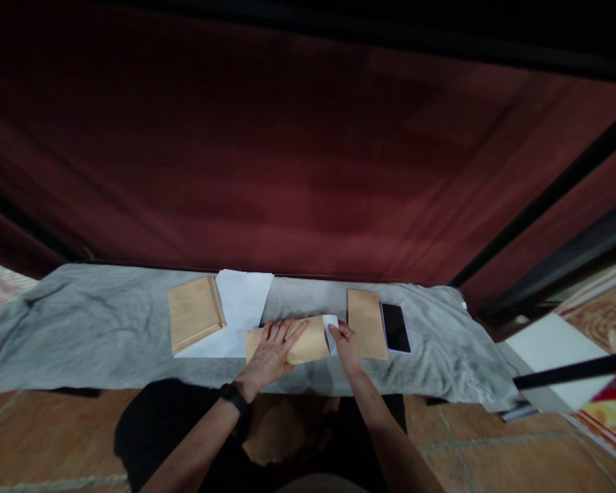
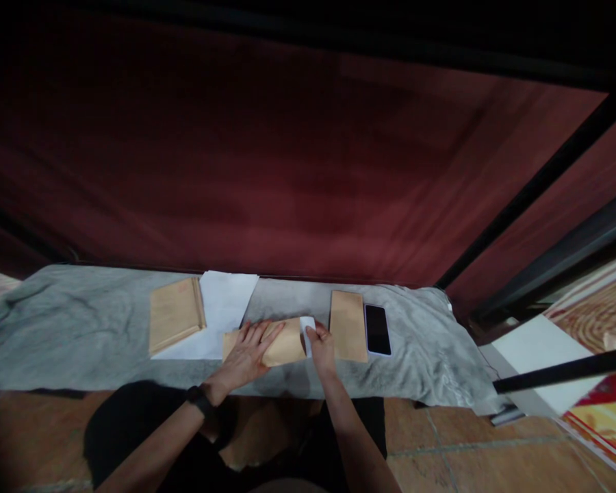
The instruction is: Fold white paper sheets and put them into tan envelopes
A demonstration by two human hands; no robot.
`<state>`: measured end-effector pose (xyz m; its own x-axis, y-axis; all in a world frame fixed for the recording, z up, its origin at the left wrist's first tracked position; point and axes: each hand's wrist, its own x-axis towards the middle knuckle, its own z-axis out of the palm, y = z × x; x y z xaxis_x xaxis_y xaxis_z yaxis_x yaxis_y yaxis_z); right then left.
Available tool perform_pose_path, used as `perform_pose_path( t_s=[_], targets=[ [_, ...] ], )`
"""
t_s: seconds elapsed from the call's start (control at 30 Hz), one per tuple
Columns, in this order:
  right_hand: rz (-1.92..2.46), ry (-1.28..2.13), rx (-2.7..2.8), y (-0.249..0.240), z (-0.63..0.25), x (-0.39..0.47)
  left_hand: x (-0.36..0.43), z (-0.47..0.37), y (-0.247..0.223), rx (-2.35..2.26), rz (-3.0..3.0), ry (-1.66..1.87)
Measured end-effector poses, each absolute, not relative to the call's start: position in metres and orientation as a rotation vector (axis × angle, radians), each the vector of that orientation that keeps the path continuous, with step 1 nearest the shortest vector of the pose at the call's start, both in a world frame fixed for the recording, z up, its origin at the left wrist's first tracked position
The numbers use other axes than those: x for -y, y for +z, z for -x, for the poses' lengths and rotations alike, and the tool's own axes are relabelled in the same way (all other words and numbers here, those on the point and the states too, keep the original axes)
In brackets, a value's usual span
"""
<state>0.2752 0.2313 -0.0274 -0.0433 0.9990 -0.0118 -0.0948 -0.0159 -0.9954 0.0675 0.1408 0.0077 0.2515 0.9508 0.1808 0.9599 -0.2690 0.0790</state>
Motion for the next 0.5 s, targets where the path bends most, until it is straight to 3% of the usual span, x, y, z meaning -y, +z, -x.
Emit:
perform_pose_path(
  t_s=[0.5],
  targets=[
    [1.193,1.432,1.221,-0.049,-0.263,-0.22,-0.14,-0.078,0.008,1.819,2.524,-0.246]
  ],
)
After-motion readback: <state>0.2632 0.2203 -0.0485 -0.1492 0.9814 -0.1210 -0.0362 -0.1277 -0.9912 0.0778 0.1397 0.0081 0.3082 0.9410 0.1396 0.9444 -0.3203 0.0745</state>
